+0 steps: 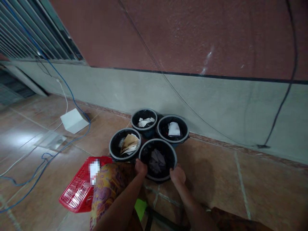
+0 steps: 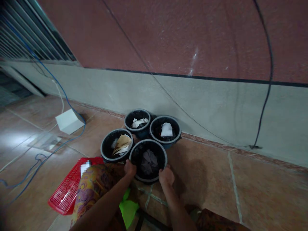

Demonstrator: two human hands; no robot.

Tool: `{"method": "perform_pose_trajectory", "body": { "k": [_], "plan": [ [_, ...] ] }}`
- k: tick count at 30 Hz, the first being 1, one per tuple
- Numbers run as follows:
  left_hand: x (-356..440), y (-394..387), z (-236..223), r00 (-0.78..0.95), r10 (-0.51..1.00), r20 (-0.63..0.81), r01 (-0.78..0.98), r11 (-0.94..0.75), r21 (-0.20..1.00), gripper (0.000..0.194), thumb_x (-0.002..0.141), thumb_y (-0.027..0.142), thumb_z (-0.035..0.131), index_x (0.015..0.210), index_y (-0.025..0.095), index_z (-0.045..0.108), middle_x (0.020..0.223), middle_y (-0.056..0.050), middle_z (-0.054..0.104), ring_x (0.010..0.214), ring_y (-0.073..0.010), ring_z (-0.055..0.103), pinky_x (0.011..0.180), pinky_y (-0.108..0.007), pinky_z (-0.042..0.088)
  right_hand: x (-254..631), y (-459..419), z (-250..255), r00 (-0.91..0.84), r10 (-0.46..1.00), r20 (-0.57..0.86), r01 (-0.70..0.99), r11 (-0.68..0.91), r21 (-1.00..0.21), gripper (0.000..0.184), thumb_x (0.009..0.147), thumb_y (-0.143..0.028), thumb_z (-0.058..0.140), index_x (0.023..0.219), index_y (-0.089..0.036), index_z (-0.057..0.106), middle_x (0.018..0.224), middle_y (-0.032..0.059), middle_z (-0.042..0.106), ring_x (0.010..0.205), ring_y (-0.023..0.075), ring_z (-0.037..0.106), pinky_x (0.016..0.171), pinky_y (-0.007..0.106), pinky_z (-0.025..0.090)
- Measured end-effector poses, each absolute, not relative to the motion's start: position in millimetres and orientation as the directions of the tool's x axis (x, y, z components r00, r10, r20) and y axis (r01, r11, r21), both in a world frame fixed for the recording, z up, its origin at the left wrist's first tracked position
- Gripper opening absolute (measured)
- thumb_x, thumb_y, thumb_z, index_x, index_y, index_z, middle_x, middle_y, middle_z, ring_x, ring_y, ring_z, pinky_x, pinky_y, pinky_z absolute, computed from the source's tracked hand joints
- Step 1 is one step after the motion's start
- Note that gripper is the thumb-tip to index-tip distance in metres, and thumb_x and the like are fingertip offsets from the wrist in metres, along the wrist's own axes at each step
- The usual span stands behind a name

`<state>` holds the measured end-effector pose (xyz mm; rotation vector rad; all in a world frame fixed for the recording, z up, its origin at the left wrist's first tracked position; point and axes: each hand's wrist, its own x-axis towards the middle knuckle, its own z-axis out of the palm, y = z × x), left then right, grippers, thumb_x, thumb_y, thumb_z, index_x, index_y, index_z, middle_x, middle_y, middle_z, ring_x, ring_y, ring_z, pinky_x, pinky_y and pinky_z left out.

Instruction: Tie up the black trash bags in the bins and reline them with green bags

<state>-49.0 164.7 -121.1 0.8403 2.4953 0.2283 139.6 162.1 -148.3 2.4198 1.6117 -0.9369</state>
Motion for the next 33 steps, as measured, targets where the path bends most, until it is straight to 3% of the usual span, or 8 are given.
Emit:
{"method": "perform_pose_trajectory", "body": {
  "k": [5, 10, 14, 17, 21, 27, 33],
  "plan": [
    [-41, 160, -129, -0.536, 0.700, -0.472, 0.595, 0.710, 0.378, 0.020, 0.078, 0.010, 0.052, 0.096, 0.015, 0.061, 0.102, -0.012, 0.069, 0.097, -0.0221, 0.065, 0.079, -0.026, 0.046, 169, 133, -160, 0.336, 0.787, -0.518, 0.836, -0.502, -0.220, 0.039, 0.088, -0.036, 0.042, 0.113, -0.010, 0.055, 0.098, 0.0186, 0.069, 0.099, 0.0276, 0.066, 0.078, 0.034, 0.049],
    [-35, 149, -130, -0.357, 0.829, -0.431, 0.670, 0.549, 0.500, 0.026, 0.078, 0.018, 0.059, 0.104, 0.016, 0.058, 0.101, -0.009, 0.069, 0.097, -0.0204, 0.064, 0.084, -0.026, 0.046, 186, 111, -150, 0.358, 0.773, -0.524, 0.825, -0.525, -0.211, 0.046, 0.089, -0.044, 0.039, 0.114, -0.010, 0.057, 0.105, 0.0194, 0.067, 0.104, 0.0288, 0.063, 0.083, 0.036, 0.048],
    [-35, 141, -135, -0.412, 0.813, -0.412, 0.540, 0.582, 0.608, 0.029, 0.078, 0.019, 0.060, 0.107, 0.014, 0.058, 0.107, -0.010, 0.068, 0.101, -0.0187, 0.063, 0.087, -0.026, 0.046, 186, 115, -132, 0.425, 0.785, -0.450, 0.809, -0.553, -0.201, 0.057, 0.089, -0.050, 0.036, 0.129, -0.010, 0.045, 0.106, 0.0202, 0.066, 0.103, 0.0302, 0.063, 0.081, 0.040, 0.048],
    [-37, 138, -140, -0.455, 0.807, -0.376, 0.512, 0.582, 0.632, 0.033, 0.078, 0.017, 0.060, 0.110, 0.012, 0.058, 0.111, -0.012, 0.067, 0.106, -0.0193, 0.061, 0.091, -0.027, 0.045, 185, 131, -124, 0.419, 0.801, -0.427, 0.822, -0.535, -0.197, 0.053, 0.090, -0.049, 0.036, 0.127, -0.013, 0.046, 0.101, 0.0172, 0.067, 0.098, 0.0306, 0.065, 0.078, 0.041, 0.049],
    [-43, 142, -145, -0.448, 0.852, -0.271, 0.635, 0.517, 0.574, 0.035, 0.076, 0.018, 0.061, 0.111, 0.015, 0.060, 0.109, -0.011, 0.067, 0.106, -0.0199, 0.061, 0.091, -0.028, 0.044, 187, 154, -127, 0.394, 0.829, -0.397, 0.858, -0.487, -0.164, 0.044, 0.089, -0.043, 0.042, 0.118, -0.012, 0.052, 0.097, 0.0162, 0.068, 0.093, 0.0286, 0.066, 0.077, 0.039, 0.049],
    [-41, 154, -144, -0.437, 0.821, -0.367, 0.769, 0.553, 0.321, 0.030, 0.077, 0.031, 0.059, 0.102, 0.014, 0.064, 0.101, -0.013, 0.069, 0.098, -0.0244, 0.064, 0.080, -0.030, 0.046, 197, 167, -139, 0.364, 0.857, -0.364, 0.897, -0.428, -0.111, 0.031, 0.087, -0.035, 0.048, 0.103, -0.012, 0.062, 0.097, 0.0163, 0.068, 0.094, 0.0270, 0.066, 0.075, 0.036, 0.050],
    [-31, 156, -131, -0.442, 0.820, -0.363, 0.802, 0.543, 0.250, 0.023, 0.078, 0.026, 0.054, 0.095, 0.015, 0.066, 0.094, -0.014, 0.070, 0.093, -0.0263, 0.066, 0.075, -0.031, 0.047, 203, 170, -140, 0.357, 0.842, -0.404, 0.890, -0.438, -0.127, 0.029, 0.086, -0.031, 0.048, 0.101, -0.011, 0.064, 0.095, 0.0165, 0.069, 0.091, 0.0269, 0.067, 0.073, 0.034, 0.050]
  ]
}}
